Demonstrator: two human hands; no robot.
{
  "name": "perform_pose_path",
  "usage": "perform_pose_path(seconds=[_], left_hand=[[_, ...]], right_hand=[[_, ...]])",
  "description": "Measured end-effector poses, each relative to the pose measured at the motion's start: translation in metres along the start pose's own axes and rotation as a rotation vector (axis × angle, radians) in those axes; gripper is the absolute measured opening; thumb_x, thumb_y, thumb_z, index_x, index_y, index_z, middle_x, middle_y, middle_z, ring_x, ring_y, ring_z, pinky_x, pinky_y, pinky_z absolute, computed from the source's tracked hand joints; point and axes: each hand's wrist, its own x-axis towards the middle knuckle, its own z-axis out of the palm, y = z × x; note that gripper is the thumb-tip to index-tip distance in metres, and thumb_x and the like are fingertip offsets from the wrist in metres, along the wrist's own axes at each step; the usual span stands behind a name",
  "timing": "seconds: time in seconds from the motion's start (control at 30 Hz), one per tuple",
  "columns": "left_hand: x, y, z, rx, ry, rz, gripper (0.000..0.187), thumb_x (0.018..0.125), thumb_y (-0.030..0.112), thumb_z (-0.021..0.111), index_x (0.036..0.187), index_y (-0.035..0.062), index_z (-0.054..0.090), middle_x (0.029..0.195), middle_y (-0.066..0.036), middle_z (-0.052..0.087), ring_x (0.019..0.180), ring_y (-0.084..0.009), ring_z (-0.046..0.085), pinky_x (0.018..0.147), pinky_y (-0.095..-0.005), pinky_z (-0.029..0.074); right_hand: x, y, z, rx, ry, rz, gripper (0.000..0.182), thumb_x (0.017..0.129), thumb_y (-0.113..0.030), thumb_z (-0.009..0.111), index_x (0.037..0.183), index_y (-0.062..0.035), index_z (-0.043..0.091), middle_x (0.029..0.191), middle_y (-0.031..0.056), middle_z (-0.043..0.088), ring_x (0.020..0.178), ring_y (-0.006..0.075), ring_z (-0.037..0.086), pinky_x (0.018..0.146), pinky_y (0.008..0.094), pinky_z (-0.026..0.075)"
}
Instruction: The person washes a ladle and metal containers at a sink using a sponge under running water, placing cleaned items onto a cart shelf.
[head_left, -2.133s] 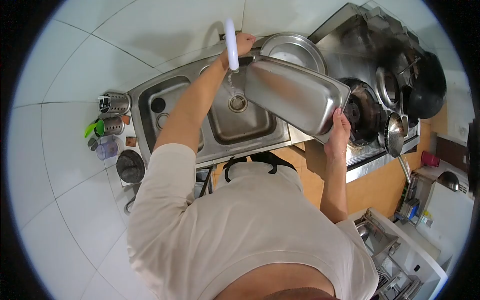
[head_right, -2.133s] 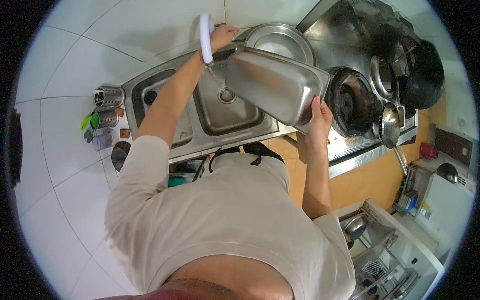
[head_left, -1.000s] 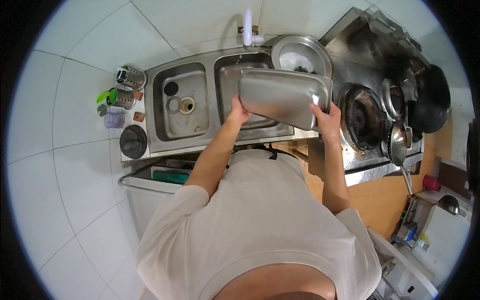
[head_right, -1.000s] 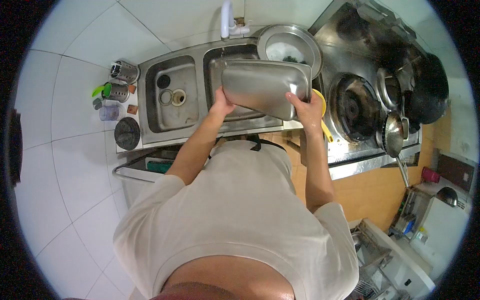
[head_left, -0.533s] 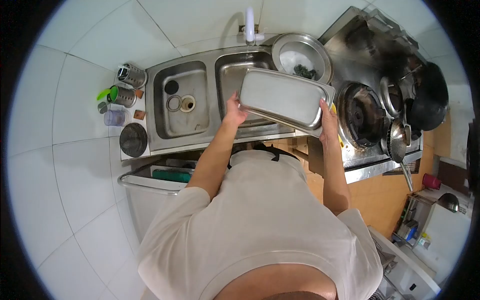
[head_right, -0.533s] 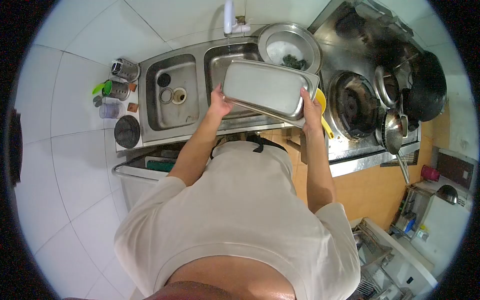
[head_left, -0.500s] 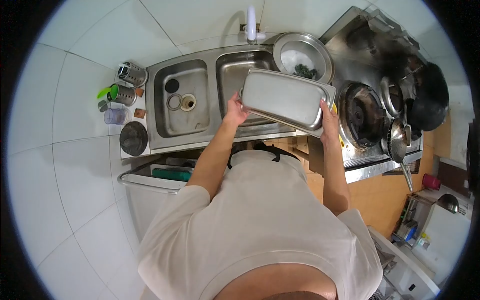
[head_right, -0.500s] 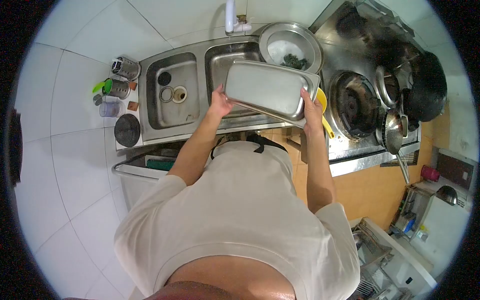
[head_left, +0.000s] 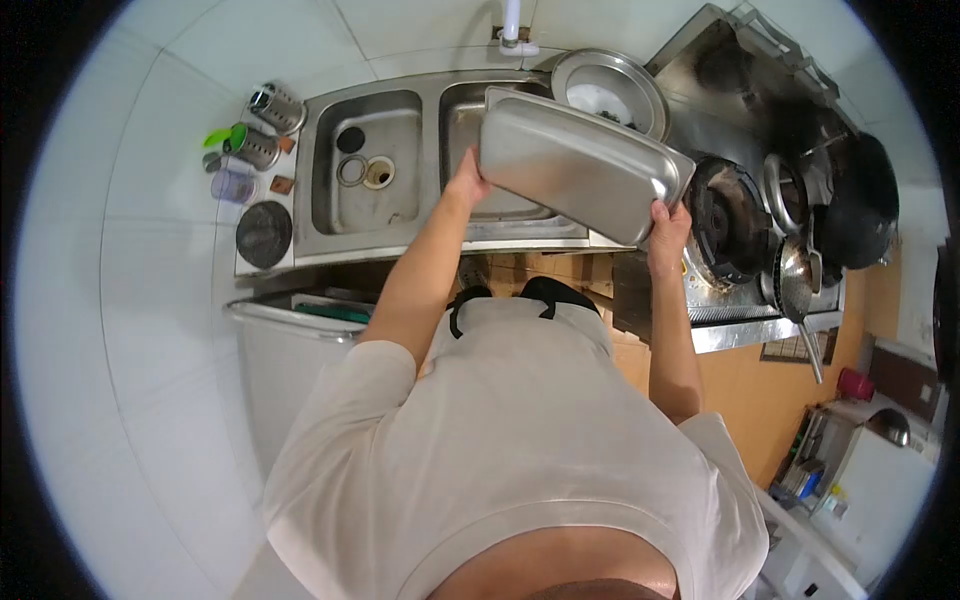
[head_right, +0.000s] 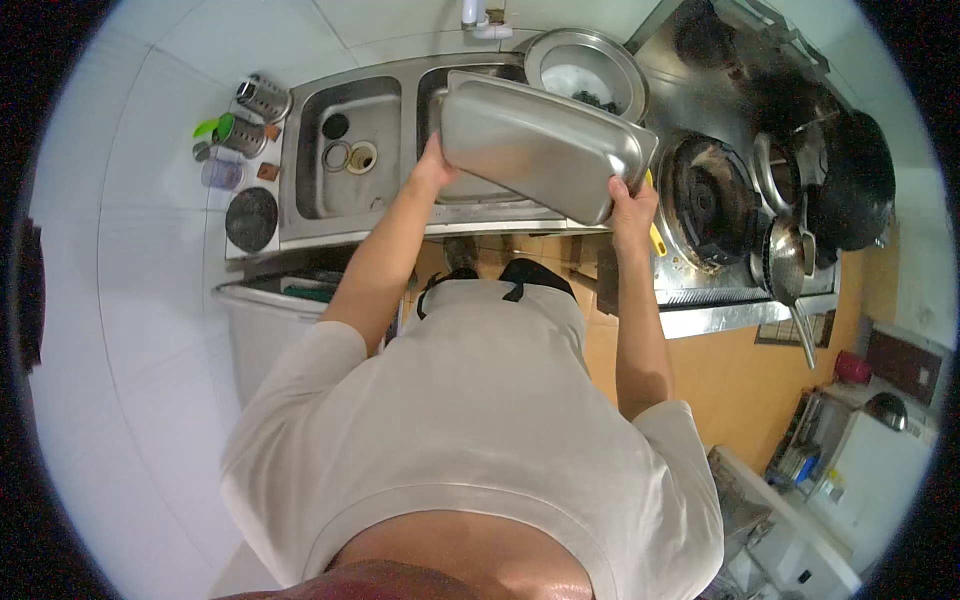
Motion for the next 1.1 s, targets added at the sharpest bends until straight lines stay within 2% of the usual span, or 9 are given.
perform_pose_path(seconds=[0.1,0.23,0.3,0.4,0.47,0.53,0.63,0.87,1.1], left_hand=[[-0.085,0.028,0.056,0.029,-0.024,-0.142,0.069,0.094,0.058,0.033,0.145,0.0109,0.036,0.148,-0.017,0.036,0.138,-0.033,0.031,0.109,-0.0556,0.031],[-0.16,0.016,0.075,-0.168,-0.079,0.01,0.067,0.092,0.057,0.039,0.141,0.0122,0.04,0.145,-0.015,0.039,0.135,-0.0381,0.035,0.107,-0.0603,0.031],[-0.176,-0.012,0.057,-0.342,-0.058,0.166,0.067,0.09,0.058,0.043,0.138,0.0116,0.041,0.144,-0.014,0.038,0.134,-0.0406,0.035,0.107,-0.0614,0.031],[-0.219,-0.069,0.025,-0.304,-0.05,0.511,0.054,0.083,0.045,0.053,0.125,0.0116,0.049,0.131,-0.011,0.045,0.12,-0.0358,0.045,0.101,-0.0554,0.037],[-0.272,-0.102,0.026,-0.072,0.002,0.68,0.042,0.077,0.033,0.059,0.113,0.0118,0.057,0.117,-0.01,0.054,0.106,-0.0301,0.054,0.095,-0.0495,0.044],[-0.295,-0.127,-0.023,-0.271,0.299,0.223,0.028,0.072,0.026,0.061,0.095,0.011,0.064,0.101,-0.008,0.06,0.09,-0.0251,0.058,0.081,-0.0426,0.05],[-0.349,-0.187,-0.097,-0.029,0.502,-0.122,0.034,0.071,0.023,0.06,0.103,0.0102,0.06,0.092,-0.007,0.059,0.081,-0.0222,0.061,0.072,-0.0377,0.054],[-0.492,-0.271,-0.115,-0.284,0.53,0.056,0.032,0.07,0.021,0.057,0.094,-0.0006,0.059,0.082,-0.011,0.06,0.074,-0.0219,0.062,0.068,-0.0371,0.056],[-0.569,-0.359,-0.206,-0.192,0.745,0.216,0.048,0.077,0.014,0.051,0.123,0.001,0.047,0.107,-0.015,0.059,0.106,-0.0264,0.058,0.091,-0.0419,0.051]], right_hand=[[0.006,-0.026,-0.021,-0.219,-0.32,-0.154,0.031,0.078,-0.019,0.078,0.096,0.002,0.066,0.093,0.0028,0.064,0.084,0.0096,0.056,0.079,0.0247,0.045],[0.021,-0.03,-0.036,-0.307,-0.51,-0.541,0.073,0.077,-0.067,0.065,0.096,0.0037,0.066,0.102,0.0067,0.063,0.093,0.0179,0.056,0.085,0.0335,0.044],[0.023,-0.026,-0.048,-0.184,-0.583,-0.442,0.094,0.081,-0.081,0.037,0.13,-0.0023,0.048,0.135,0.0139,0.045,0.124,0.0254,0.043,0.104,0.0393,0.032],[-0.002,-0.017,-0.052,0.044,-0.581,-0.059,0.103,0.08,-0.085,0.025,0.153,-0.0133,0.013,0.156,0.0145,0.017,0.142,0.0293,0.022,0.116,0.0433,0.014],[-0.026,-0.001,-0.058,0.372,-0.57,0.421,0.084,0.089,-0.069,0.035,0.153,-0.016,0.02,0.156,0.0113,0.021,0.14,0.0303,0.027,0.115,0.0438,0.02],[-0.049,0.012,-0.07,0.544,-0.596,0.754,0.068,0.091,-0.04,0.045,0.151,-0.0157,0.027,0.154,0.0092,0.025,0.138,0.0294,0.032,0.114,0.044,0.026],[-0.097,0.061,-0.085,0.573,-0.841,0.678,0.071,0.087,-0.032,0.049,0.152,-0.0144,0.026,0.149,0.0101,0.035,0.134,0.0289,0.038,0.112,0.043,0.03],[-0.228,0.075,-0.068,0.518,-1.033,1.246,0.055,0.095,-0.049,0.042,0.136,-0.0109,0.041,0.136,0.014,0.048,0.113,0.0301,0.059,0.089,0.0553,0.053],[-0.42,0.167,-0.023,0.275,-0.75,0.997,0.055,0.088,-0.015,0.059,0.136,-0.0064,0.033,0.126,0.0157,0.05,0.11,0.0303,0.059,0.078,0.0474,0.059]])
